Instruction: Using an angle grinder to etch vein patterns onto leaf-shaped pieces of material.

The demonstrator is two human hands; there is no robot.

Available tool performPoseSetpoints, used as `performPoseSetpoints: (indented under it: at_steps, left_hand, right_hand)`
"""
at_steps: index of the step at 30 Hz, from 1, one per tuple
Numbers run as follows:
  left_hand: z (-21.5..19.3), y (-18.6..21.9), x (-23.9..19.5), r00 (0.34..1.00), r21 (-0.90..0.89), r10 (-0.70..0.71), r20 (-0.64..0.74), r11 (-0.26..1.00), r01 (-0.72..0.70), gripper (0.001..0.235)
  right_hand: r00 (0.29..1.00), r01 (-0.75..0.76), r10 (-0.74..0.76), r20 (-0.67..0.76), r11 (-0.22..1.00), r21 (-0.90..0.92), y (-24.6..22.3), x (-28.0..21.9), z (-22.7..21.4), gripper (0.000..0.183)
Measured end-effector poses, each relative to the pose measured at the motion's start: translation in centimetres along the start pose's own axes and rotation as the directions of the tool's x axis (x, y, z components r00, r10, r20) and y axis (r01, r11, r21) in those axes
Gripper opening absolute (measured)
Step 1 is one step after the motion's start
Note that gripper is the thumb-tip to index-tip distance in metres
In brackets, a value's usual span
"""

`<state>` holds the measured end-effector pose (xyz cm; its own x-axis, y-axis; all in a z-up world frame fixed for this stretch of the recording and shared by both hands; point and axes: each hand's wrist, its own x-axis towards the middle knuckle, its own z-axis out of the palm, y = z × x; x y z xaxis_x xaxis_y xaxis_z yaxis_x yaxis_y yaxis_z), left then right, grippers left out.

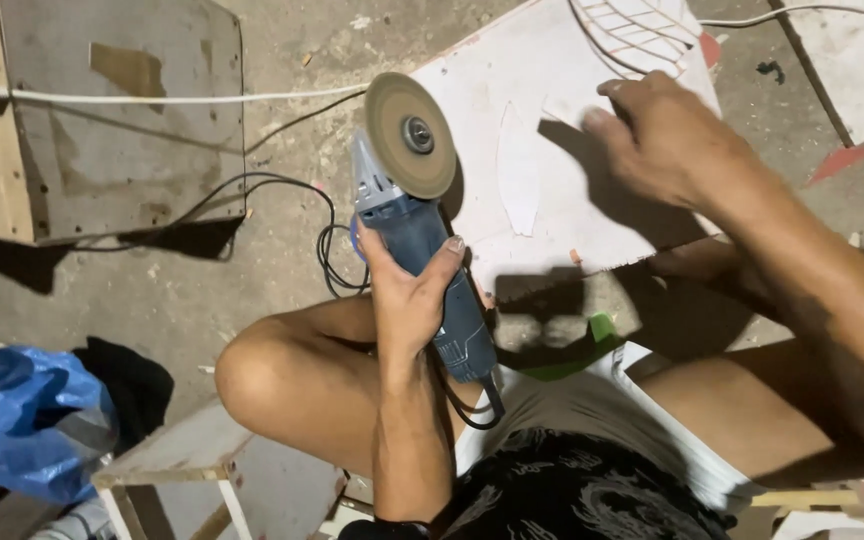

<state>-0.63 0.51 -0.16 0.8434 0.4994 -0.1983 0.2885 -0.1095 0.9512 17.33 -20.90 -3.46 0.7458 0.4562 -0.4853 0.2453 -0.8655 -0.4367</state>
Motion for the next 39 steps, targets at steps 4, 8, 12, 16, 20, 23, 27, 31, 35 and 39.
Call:
performPoseSetpoints:
  at_steps: [4,8,12,16,20,23,27,31,35,39]
  left_hand:
    - [0.0,-0.7,0.0,1.000,0.053,0.015,0.022,0.998,-0.016,0.085]
    - [1.0,-0.7,-0.3,0.997,-0.003,-0.062,0.050,0.998,0.063,0.092]
    - [2.0,-2.0,0.3,0.997,0.088,-0.065,0.041,0.994,0.061,0.104]
    - [3.3,-0.4,2.0,0.997,0.112,-0.057,0.044,0.992,0.052,0.091]
    - [4.5,-0.1,3.1,0.996,0.189,-0.074,0.055,0.980,0.062,0.087]
    - [4.8,-0.3,3.6,0.982,0.325,-0.175,0.066,0.935,0.145,0.102]
    - [5.4,-0.2,4.3,0.982,0.189,-0.168,0.090,0.971,0.149,0.088]
    - [5.4,-0.2,4.9,0.993,0.287,-0.107,0.057,0.954,0.087,0.074]
    - [5.5,-0.6,5.0,0.986,0.224,-0.152,0.070,0.965,0.133,0.082]
    - [5.6,-0.9,5.0,0.988,0.324,-0.143,0.062,0.939,0.116,0.093]
  right_hand:
    - [0.932,0.281,-0.296,-0.208,0.954,-0.101,1.7,-0.3,1.6,0.035]
    - [0.960,0.224,-0.216,-0.177,0.974,0.029,1.3,0.0,2.6,0.022]
    - [0.977,0.159,-0.142,-0.157,0.982,0.100,1.9,0.8,3.3,0.025]
    - [0.986,0.126,-0.113,-0.120,0.986,0.112,2.2,1.6,3.8,0.022]
    - [0.993,0.082,-0.072,-0.094,0.991,0.108,1.8,1.6,3.0,0.022]
    - [0.998,0.037,-0.028,-0.054,0.987,0.159,1.7,1.7,2.7,0.021]
    - [0.998,0.065,-0.061,-0.027,0.981,0.181,1.9,1.9,2.4,0.020]
    - [1.000,-0.002,0.002,0.001,0.988,0.153,1.4,2.0,2.3,0.022]
    - [0.999,0.038,-0.035,-0.023,0.991,0.131,1.8,2.2,2.9,0.023]
    - [0.999,0.043,-0.039,-0.038,0.993,0.112,1.7,1.9,3.0,0.020]
